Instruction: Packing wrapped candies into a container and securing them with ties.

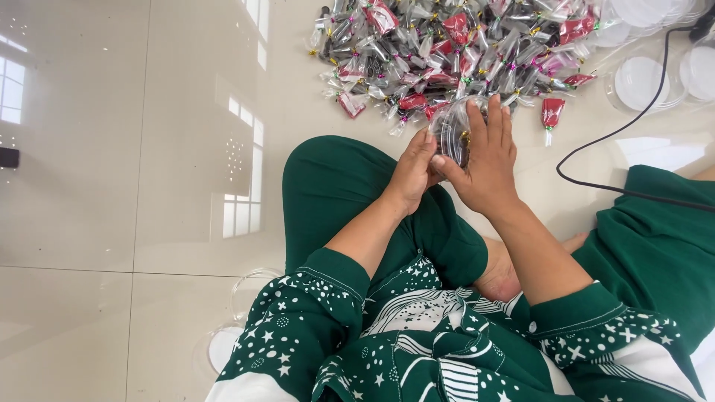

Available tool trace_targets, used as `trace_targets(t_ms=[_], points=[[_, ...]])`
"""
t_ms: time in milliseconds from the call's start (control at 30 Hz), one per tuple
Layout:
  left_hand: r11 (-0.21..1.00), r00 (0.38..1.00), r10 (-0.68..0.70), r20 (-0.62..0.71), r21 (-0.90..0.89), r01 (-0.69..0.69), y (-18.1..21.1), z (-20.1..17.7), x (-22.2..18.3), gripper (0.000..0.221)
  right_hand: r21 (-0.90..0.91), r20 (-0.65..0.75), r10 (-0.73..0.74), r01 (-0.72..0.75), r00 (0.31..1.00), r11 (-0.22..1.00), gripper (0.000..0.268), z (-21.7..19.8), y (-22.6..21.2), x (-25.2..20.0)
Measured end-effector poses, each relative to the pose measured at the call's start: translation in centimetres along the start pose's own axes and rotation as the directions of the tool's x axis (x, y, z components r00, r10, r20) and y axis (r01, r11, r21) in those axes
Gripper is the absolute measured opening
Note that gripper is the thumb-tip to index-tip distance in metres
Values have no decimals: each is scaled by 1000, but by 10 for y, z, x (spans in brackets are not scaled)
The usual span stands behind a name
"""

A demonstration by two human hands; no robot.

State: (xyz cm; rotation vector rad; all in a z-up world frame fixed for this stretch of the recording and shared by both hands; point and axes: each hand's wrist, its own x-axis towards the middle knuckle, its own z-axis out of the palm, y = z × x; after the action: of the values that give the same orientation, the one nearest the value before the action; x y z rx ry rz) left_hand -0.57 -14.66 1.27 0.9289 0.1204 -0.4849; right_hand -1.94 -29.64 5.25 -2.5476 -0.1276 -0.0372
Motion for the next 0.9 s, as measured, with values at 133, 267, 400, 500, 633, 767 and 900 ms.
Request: trace_targets(t_ms=[133, 267, 400, 500, 633, 767, 900], points=[[1000, 1000, -20, 2, 17, 20, -2, -7, 6, 47, 5, 30, 36, -36, 999, 999, 94, -5, -5, 0], [998, 998, -44, -35, -44, 42, -17, -18, 21, 45, 13, 98, -53, 52, 994, 999, 98, -24, 12, -1], [988, 996, -89, 17, -129, 90, -2, -6, 12, 45, 65, 38, -150, 147, 988, 987, 103, -42, 12, -7], [995, 997, -70, 21, -76, 71, -12, -12, 19, 53, 126, -20, -112, 114, 993, 985, 98, -25, 14, -9], [996, 997, -72, 16, -60, 73, -17, -20, 21, 55, 69, -75, -36, 42, 997, 997, 91, -15, -10, -14], [999, 1000, -16, -6, -36, 16, -9, -9, 12, 54, 61, -90, -22, 27, 996, 998, 97, -16, -11, -14], [990, 996, -89, 27, -108, 91, 0, -7, 11, 54, 211, -67, -149, 160, 987, 964, 110, -29, 1, -9]])
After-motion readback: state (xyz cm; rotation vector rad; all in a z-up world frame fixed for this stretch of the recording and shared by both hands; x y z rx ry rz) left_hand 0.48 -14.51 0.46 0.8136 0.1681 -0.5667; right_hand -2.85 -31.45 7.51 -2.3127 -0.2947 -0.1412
